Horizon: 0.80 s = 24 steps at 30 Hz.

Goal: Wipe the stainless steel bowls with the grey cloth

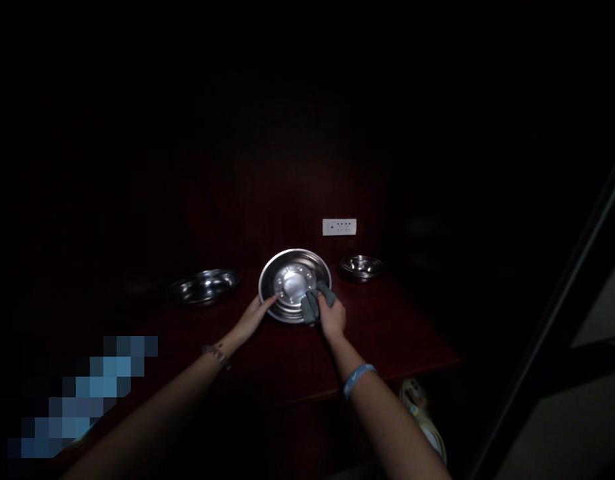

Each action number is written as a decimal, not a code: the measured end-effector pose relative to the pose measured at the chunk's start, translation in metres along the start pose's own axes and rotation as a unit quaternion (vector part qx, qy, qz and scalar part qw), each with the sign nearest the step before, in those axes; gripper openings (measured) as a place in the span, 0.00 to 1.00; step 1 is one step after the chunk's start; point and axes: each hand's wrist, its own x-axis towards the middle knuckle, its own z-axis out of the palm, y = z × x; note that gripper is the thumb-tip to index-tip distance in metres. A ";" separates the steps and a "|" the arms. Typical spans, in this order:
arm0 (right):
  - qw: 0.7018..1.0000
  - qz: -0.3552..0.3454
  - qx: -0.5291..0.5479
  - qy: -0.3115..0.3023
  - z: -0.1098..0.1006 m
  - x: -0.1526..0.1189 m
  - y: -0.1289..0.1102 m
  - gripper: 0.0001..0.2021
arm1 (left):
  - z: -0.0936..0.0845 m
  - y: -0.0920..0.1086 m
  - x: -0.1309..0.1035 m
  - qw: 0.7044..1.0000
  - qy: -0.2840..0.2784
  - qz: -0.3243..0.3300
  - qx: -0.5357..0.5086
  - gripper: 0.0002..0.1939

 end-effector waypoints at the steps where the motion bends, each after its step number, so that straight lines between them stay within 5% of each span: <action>1: 1.000 0.001 -0.022 -0.011 0.000 -0.001 -0.001 0.22 | -0.001 0.001 0.000 1.000 0.005 -0.001 0.000 0.31; 10: 0.991 0.007 -0.123 -0.058 -0.003 -0.006 -0.007 0.22 | -0.004 -0.002 0.001 0.997 0.037 0.059 0.020 0.31; 18: 0.992 0.012 -0.111 -0.055 -0.002 -0.003 -0.005 0.24 | 0.003 -0.001 -0.003 0.996 -0.033 0.076 0.036 0.47; 24: 0.992 0.011 -0.119 -0.051 -0.002 -0.004 -0.005 0.25 | 0.001 -0.004 0.000 0.998 -0.049 0.041 0.028 0.43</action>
